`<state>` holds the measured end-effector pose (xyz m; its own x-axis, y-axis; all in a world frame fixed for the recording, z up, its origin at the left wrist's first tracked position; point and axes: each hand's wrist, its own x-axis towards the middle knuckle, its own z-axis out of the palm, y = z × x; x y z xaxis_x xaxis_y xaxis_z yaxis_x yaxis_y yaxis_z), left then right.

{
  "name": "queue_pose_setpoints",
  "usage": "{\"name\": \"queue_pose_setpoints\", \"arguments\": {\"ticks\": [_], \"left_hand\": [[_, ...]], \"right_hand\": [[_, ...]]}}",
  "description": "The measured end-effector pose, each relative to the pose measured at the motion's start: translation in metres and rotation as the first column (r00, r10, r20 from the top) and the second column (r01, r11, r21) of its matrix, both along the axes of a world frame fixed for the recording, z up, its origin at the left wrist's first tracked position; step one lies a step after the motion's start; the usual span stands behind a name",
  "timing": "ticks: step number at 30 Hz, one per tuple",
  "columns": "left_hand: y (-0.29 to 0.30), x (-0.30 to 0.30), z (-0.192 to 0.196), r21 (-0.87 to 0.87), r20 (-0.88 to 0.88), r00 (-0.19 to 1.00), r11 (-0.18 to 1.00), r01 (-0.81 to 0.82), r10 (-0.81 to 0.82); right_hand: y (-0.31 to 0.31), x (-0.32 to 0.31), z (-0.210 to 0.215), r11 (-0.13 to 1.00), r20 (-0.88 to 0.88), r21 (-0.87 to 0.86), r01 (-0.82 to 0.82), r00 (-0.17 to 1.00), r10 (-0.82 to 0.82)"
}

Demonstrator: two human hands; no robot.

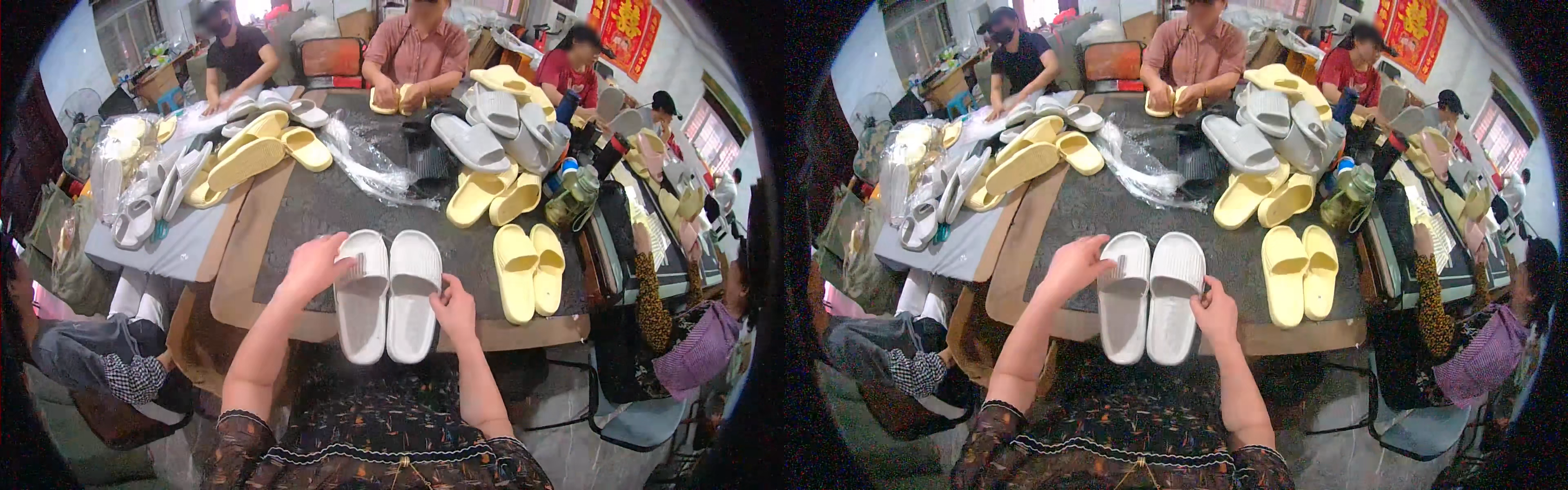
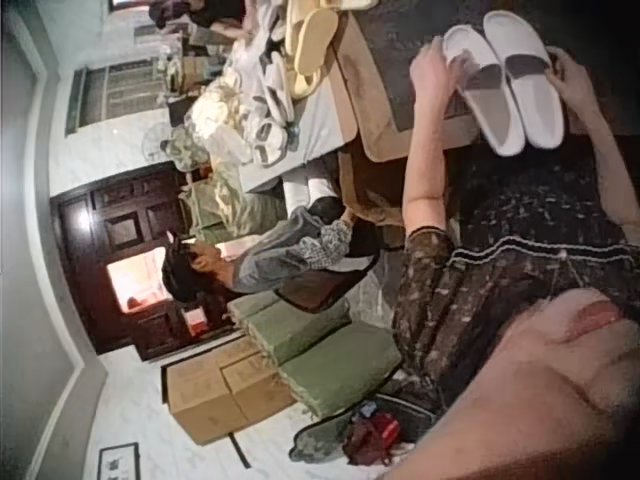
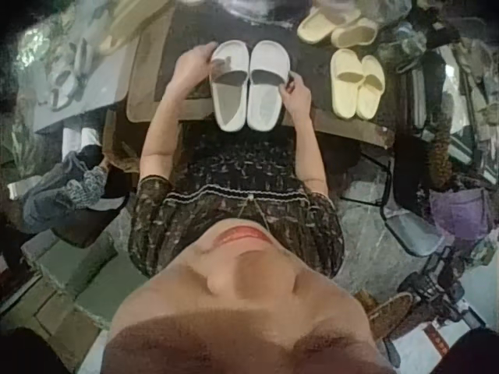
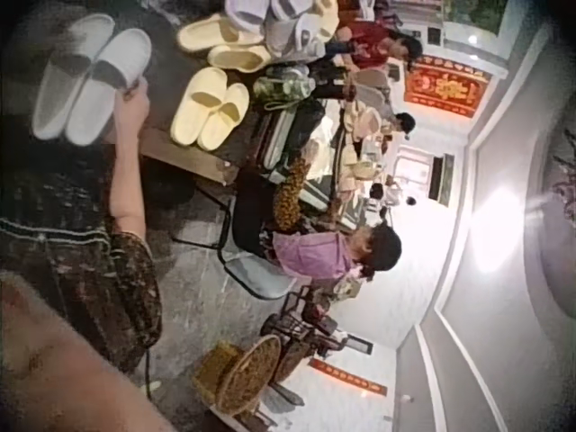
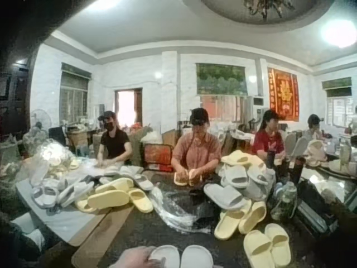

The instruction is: The person takes pairs of slide slippers and fastens them together with plastic tag loops by hand.

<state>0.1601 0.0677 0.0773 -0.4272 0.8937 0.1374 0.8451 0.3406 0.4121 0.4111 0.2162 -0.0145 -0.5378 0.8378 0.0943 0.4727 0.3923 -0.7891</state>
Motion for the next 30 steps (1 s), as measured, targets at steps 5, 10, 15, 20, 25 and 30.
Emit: {"name": "queue_pose_setpoints", "arguments": {"ticks": [5, 10, 15, 20, 25, 30], "left_hand": [[0.075, -0.011, -0.029, 0.085, -0.177, 0.98, 0.991, 0.108, -0.091], [0.114, -0.017, -0.072, -0.209, -0.228, 0.973, 0.975, -0.071, 0.022], [0.111, -0.01, -0.089, 0.241, 0.147, 0.989, 0.968, -0.071, 0.036], [0.114, -0.012, -0.089, 0.602, 0.066, 0.995, 0.799, 0.015, -0.068], [0.109, -0.011, -0.087, 0.532, 0.554, 0.808, 0.832, -0.156, -0.203], [0.108, -0.007, -0.082, 0.547, 0.642, 0.733, 0.804, -0.233, -0.224]], "right_hand": [[0.0, 0.001, -0.013, 1.0, 0.001, 0.02, -0.012, 1.0, 0.012], [-0.005, -0.001, -0.008, 0.999, -0.037, 0.038, -0.023, 0.999, 0.024], [0.003, 0.005, -0.014, 0.999, -0.041, 0.042, -0.004, 0.999, 0.006], [0.003, 0.003, -0.012, 0.999, -0.074, 0.026, -0.046, 0.996, 0.048], [0.014, -0.002, 0.0, 0.997, -0.159, -0.083, -0.007, 0.987, -0.007], [0.039, -0.063, 0.031, 1.0, -0.415, 0.012, -0.007, 0.91, 0.011]]}}
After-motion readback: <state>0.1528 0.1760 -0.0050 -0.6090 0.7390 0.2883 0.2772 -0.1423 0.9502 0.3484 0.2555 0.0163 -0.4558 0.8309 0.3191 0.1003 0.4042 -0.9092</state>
